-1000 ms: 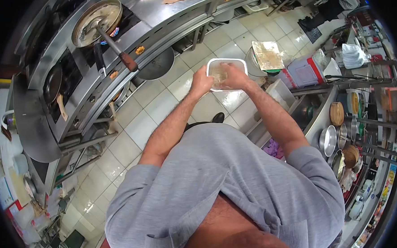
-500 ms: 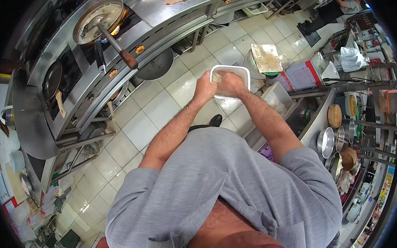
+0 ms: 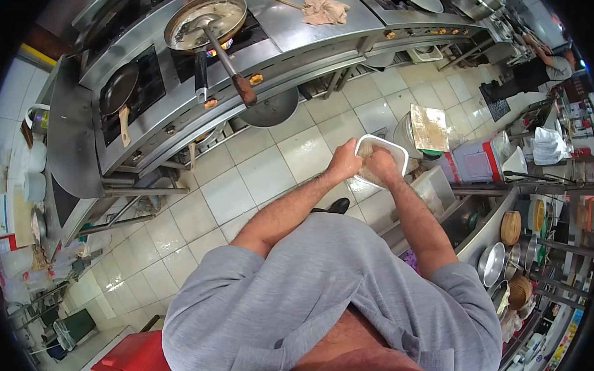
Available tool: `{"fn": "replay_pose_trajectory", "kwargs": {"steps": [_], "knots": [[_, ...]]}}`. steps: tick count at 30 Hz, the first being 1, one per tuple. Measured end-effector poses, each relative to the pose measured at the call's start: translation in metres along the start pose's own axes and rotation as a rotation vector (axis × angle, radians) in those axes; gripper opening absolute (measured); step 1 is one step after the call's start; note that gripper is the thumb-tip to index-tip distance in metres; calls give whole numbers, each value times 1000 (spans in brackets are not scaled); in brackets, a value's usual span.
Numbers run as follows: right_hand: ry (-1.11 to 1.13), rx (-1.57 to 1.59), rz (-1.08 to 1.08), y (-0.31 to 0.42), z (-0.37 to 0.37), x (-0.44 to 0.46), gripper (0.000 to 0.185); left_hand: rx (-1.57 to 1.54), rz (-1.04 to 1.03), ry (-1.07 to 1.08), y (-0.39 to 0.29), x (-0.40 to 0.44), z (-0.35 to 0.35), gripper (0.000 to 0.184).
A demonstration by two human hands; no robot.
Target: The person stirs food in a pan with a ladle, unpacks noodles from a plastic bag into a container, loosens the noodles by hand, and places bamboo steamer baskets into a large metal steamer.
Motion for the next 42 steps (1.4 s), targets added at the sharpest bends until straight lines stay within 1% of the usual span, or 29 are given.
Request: {"fn": "replay_pose_trajectory", "kwargs": {"steps": [2,4,5,7,8,10,11,13,14,15,16,17,19,20,21,23,24,25,27,28,29,31,32,33,35,36,38,40,42], "knots": [[-28,13,14,3,1,-2,40,-32,-7,9,-3,1,1,35],[-24,-120,12,25,16,-15,41,-38,30,-1,-2,-1,0,38],[-21,-120,12,28,18,-18,41,-40,32,0,-2,-2,0,38],[-45,-168,79,39,22,-19,44,-49,32,4,-6,-4,2,40],[-44,-168,79,41,22,-17,44,-49,33,3,-7,-4,3,40],[-28,-269,197,56,22,-12,48,-36,35,-17,-5,-2,6,40],[-24,-269,194,58,25,-11,48,-37,38,-14,-2,2,8,40],[-89,-346,307,73,37,-17,55,-20,53,-74,6,5,17,40],[-98,-162,364,59,34,0,56,-5,115,-93,11,5,21,39],[-113,22,410,42,32,14,58,-46,17,-161,-2,-3,30,38],[-115,241,209,37,49,5,64,-67,-5,-193,10,8,27,42],[-121,454,5,40,63,-6,70,-71,6,-160,10,2,22,42],[-130,472,-45,36,43,0,71,-161,11,-176,-4,-4,29,45],[-135,485,-62,31,33,10,72,-172,9,-159,-6,-6,22,48],[-139,487,-67,15,11,30,72,-170,8,-153,-8,-8,18,48],[13,217,-184,-26,-46,66,75,-56,30,-133,-9,-11,10,50],[56,287,-191,-24,-51,63,80,-50,53,-121,-4,-10,7,51],[54,291,-199,-14,-40,55,80,-48,52,-112,-4,-9,5,51],[52,145,-397,8,-17,19,80,-22,32,-111,-1,-14,3,50],[16,82,-470,5,-26,15,80,-19,33,-106,2,-14,2,50],[18,85,-474,3,-31,10,80,2,51,-103,7,-14,1,50],[38,138,-341,7,-40,8,82,23,74,-99,13,-13,0,49],[-21,134,-290,8,-40,6,74,14,79,-82,16,-10,0,49],[-4,142,-289,7,-42,1,74,9,97,-65,23,-13,0,50],[65,80,-140,16,-24,1,65,28,114,-58,24,-11,1,47],[66,78,-139,18,-19,-1,65,43,127,-47,24,-10,0,44],[27,3,-108,24,-7,-6,54,25,127,-25,27,-4,0,44],[11,20,-127,24,4,-9,55,8,126,1,24,-2,-2,44],[-7,36,-149,20,8,-10,56,-13,103,-21,18,-2,-3,43]]}}
Point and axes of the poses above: each hand's wrist, its own x-axis towards the middle knuckle, its own z-axis out of the back of the hand, y = z × x, the point moved 8 cm from there along x, towards the middle knuckle, and after that the axes turned 11 degrees about z, right-handed, at the moved point
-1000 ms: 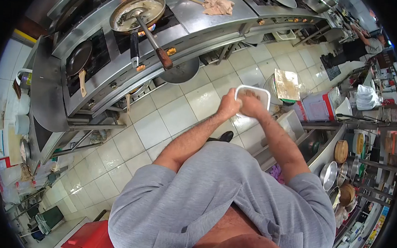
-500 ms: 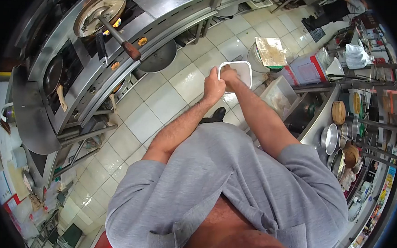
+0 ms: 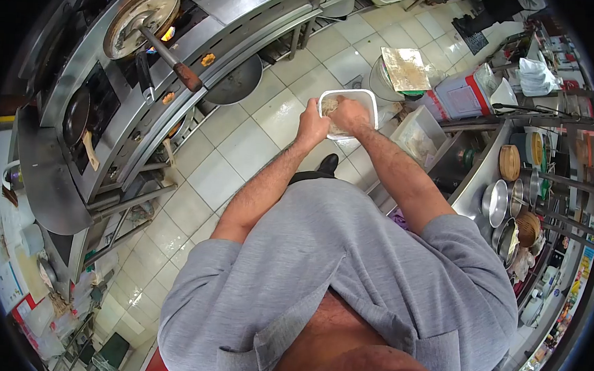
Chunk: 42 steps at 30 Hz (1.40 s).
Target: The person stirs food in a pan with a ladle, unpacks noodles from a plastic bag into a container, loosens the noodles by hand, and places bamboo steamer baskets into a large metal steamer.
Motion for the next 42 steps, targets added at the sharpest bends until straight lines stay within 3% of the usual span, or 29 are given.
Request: {"fn": "replay_pose_trajectory", "kwargs": {"steps": [11,18,21,24,26,27,29,31,33,36,38,39,41,42], "knots": [[-210,193,35,-43,-13,21,33,7,-15,34,-9,3,-7,45],[-77,-37,27,-17,-4,11,38,13,-22,41,-7,2,-8,44],[-116,55,59,-10,0,12,44,-5,-37,40,-5,4,-3,42],[25,285,0,-16,-3,22,54,38,-60,-30,-3,8,9,41],[207,308,348,18,31,-2,69,-14,8,-10,-3,9,20,40],[208,305,350,18,33,-5,69,-65,71,13,0,11,22,40],[168,5,699,38,38,-20,75,-87,19,8,0,16,18,40],[239,-112,695,37,30,-20,76,-114,-14,162,-14,13,5,42],[313,-223,693,30,17,-17,76,-94,-21,183,-18,11,3,44],[262,-179,690,11,-8,-8,80,-76,-24,216,-17,8,-4,49],[58,-234,794,9,-19,-6,67,-126,32,198,-4,5,-5,49],[59,-233,794,12,-19,-6,67,-125,34,197,-2,4,-6,49],[197,-278,490,-6,-31,3,49,-143,79,216,6,0,-9,50],[202,-277,492,2,-27,0,49,-144,83,214,7,-1,-9,50]]}}
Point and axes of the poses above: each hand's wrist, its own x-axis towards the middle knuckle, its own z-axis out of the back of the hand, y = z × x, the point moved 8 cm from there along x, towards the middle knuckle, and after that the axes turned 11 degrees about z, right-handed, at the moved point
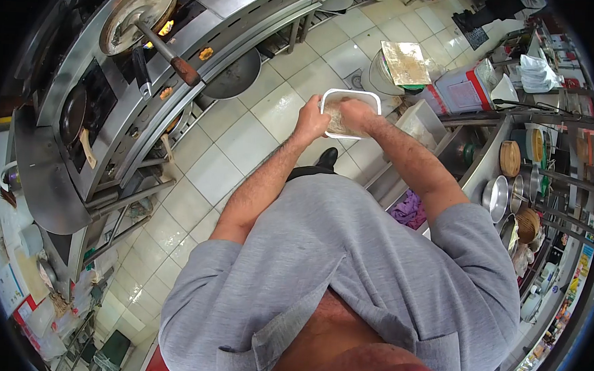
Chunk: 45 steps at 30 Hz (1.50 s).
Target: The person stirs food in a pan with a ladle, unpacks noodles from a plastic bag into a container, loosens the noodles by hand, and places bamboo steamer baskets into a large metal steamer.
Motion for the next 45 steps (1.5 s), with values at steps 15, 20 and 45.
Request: {"fn": "replay_pose_trajectory", "kwargs": {"steps": [15,20,45], "knots": [[28,-184,334,34,54,-28,62,61,-95,-45,-21,11,16,44],[152,-245,279,19,23,-22,67,56,-32,68,-26,1,-4,47],[-342,-57,188,19,47,-24,50,4,-33,-26,2,24,18,42]]}}
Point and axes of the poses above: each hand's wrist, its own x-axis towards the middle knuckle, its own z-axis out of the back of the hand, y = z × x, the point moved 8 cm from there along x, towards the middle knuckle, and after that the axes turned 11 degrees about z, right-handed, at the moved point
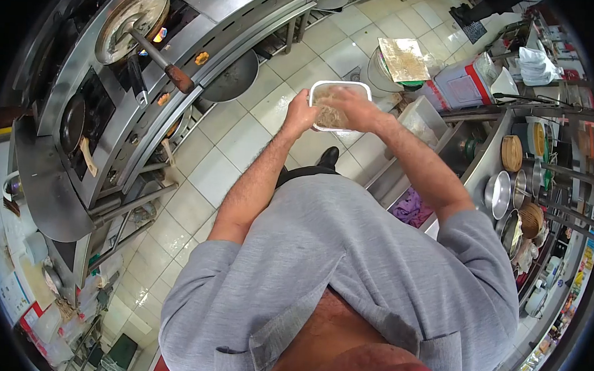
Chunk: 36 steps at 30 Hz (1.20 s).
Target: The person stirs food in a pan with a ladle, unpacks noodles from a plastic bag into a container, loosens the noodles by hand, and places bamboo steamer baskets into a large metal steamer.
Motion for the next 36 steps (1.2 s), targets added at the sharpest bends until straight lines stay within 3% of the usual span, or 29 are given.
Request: {"fn": "replay_pose_trajectory", "kwargs": {"steps": [2,6,10,12,14,18,20,22,24,27,28,29,30,32,36], "knots": [[314,-120,121,7,-23,-1,51,-28,4,42,-14,-11,-11,41],[231,-132,189,9,-35,4,48,-17,53,81,-17,-19,-17,39],[268,-99,78,3,-64,9,44,-51,72,6,6,-17,-17,43],[251,-29,-81,6,-65,6,43,-72,126,65,19,-18,-19,45],[213,-49,-67,5,-73,7,44,-75,138,55,22,-21,-17,45],[170,82,-253,-2,-66,6,43,-61,112,37,18,-26,-14,43],[245,211,-506,-12,-59,0,46,8,119,25,14,-27,-11,40],[194,201,-551,-22,-66,2,45,85,28,-52,1,-31,-7,38],[147,191,-612,-39,-69,3,45,81,80,-6,2,-26,-7,37],[212,295,-521,-35,-67,4,52,199,-193,-168,5,-8,3,35],[89,239,-321,-12,-28,13,50,222,-317,-246,14,4,8,33],[-33,177,-115,8,-1,16,49,80,-173,-128,20,11,10,32],[-29,179,-129,7,-3,10,49,79,-169,-115,7,3,9,32],[181,-227,166,23,-17,9,52,-74,21,56,-10,-10,2,35],[318,-152,146,4,-35,-5,55,-43,27,155,-29,-20,-13,42]]}}
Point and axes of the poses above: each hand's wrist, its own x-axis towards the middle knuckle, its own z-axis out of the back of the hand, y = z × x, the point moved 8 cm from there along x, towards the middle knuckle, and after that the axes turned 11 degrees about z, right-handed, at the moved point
